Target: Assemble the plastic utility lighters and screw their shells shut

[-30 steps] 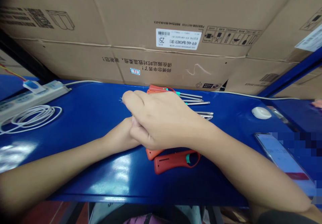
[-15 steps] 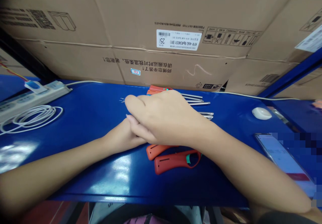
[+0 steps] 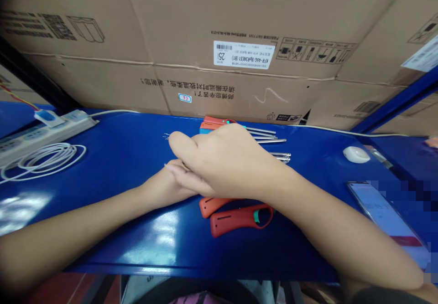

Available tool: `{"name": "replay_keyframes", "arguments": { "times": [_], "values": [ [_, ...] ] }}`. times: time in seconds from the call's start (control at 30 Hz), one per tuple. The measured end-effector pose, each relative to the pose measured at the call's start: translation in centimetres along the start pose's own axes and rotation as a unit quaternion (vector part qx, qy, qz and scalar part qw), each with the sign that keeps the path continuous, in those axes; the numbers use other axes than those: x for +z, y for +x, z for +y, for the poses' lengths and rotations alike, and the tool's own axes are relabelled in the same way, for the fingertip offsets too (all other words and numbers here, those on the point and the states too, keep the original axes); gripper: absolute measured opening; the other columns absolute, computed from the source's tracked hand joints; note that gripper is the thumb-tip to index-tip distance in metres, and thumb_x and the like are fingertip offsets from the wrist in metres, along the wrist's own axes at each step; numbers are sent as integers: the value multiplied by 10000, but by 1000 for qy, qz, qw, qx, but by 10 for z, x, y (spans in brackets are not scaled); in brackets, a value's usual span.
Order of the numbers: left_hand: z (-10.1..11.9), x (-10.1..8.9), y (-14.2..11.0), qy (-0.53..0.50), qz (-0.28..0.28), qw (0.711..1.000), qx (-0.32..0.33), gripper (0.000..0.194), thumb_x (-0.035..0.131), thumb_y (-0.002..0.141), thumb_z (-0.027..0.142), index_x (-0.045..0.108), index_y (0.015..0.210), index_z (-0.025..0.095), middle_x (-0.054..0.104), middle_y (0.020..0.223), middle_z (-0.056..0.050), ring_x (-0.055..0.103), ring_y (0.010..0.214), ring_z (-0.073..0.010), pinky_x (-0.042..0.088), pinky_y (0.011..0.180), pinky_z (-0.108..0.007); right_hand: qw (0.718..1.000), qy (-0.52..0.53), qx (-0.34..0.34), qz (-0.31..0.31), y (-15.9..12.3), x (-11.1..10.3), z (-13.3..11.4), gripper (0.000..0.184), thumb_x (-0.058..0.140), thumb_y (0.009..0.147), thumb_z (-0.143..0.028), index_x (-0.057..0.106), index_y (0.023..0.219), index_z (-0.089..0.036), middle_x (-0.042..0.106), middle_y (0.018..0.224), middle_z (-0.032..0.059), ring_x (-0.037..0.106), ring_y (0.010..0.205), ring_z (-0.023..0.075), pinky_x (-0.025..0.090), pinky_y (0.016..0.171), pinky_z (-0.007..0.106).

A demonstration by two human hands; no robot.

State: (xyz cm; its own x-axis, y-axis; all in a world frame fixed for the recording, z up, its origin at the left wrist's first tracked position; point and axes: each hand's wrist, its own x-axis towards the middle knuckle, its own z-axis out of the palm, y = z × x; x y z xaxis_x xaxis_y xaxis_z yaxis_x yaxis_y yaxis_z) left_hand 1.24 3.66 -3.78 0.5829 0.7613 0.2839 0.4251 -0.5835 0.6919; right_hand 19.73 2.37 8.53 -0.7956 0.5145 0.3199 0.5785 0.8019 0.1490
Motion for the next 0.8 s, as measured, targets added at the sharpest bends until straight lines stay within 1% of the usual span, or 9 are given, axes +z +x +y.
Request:
{"name": "replay_keyframes", "arguments": {
  "times": [0.13,0.17,0.3,0.37,0.43,0.57,0.63,0.7,0.8],
  "values": [
    [0,-2,0,7,-6,1000,9,194,666,850,220,663,1041,187,707,1016,-69,682,955,-242,580,812,-356,1000,29,3,1,-1,-2,1,341,426,894,-249,578,1169,-118,703,1033,111,572,679,182,265,548,298],
    [0,-2,-1,7,-6,1000,9,185,666,852,225,665,1033,187,707,1013,-69,684,943,-239,579,806,-354,999,33,7,-3,-2,-2,2,364,427,901,-271,567,1196,-107,702,1034,117,576,686,185,273,552,298],
    [0,-2,-1,10,-9,1000,11,196,676,853,236,662,1042,186,709,1014,-72,686,933,-236,574,813,-360,999,12,21,-31,-1,-4,4,340,372,962,-332,615,1087,-130,663,736,43,515,571,176,238,538,302],
    [-1,-1,-1,18,-3,1000,15,206,676,853,237,659,1051,185,707,1035,-75,683,955,-240,571,822,-363,999,20,13,-25,0,-5,4,321,387,928,-273,612,1104,-126,680,805,56,529,604,175,236,542,303],
    [-1,-1,-1,26,0,999,19,204,671,855,237,660,1052,184,703,1060,-79,678,977,-244,566,833,-365,999,32,9,-16,-1,-5,4,341,415,912,-294,599,1138,-115,692,875,69,539,634,176,240,543,301],
    [0,-2,0,32,-10,999,13,183,659,871,261,657,1033,177,705,1030,-75,678,956,-237,559,811,-353,1000,12,9,-21,-2,-6,5,311,381,951,-335,621,1011,-146,651,759,39,485,576,171,216,531,304],
    [0,-2,0,33,-4,999,18,164,662,864,259,652,1005,175,700,1018,-70,674,945,-233,556,806,-352,1000,18,-2,-24,-2,-7,5,291,389,910,-263,607,1057,-137,666,864,63,495,608,172,227,537,304],
    [1,-3,0,25,0,999,21,134,662,857,241,645,973,176,691,1007,-64,668,922,-220,554,798,-343,999,29,-3,-24,-2,-7,6,326,414,886,-273,582,1121,-122,667,927,78,507,636,175,236,539,298],
    [1,-3,0,20,-7,1000,13,128,659,863,242,643,973,179,686,981,-55,665,884,-206,554,776,-331,999,22,16,-35,-2,-8,7,309,390,930,-325,586,1082,-140,635,775,36,476,588,171,221,532,292]
  ]
}}
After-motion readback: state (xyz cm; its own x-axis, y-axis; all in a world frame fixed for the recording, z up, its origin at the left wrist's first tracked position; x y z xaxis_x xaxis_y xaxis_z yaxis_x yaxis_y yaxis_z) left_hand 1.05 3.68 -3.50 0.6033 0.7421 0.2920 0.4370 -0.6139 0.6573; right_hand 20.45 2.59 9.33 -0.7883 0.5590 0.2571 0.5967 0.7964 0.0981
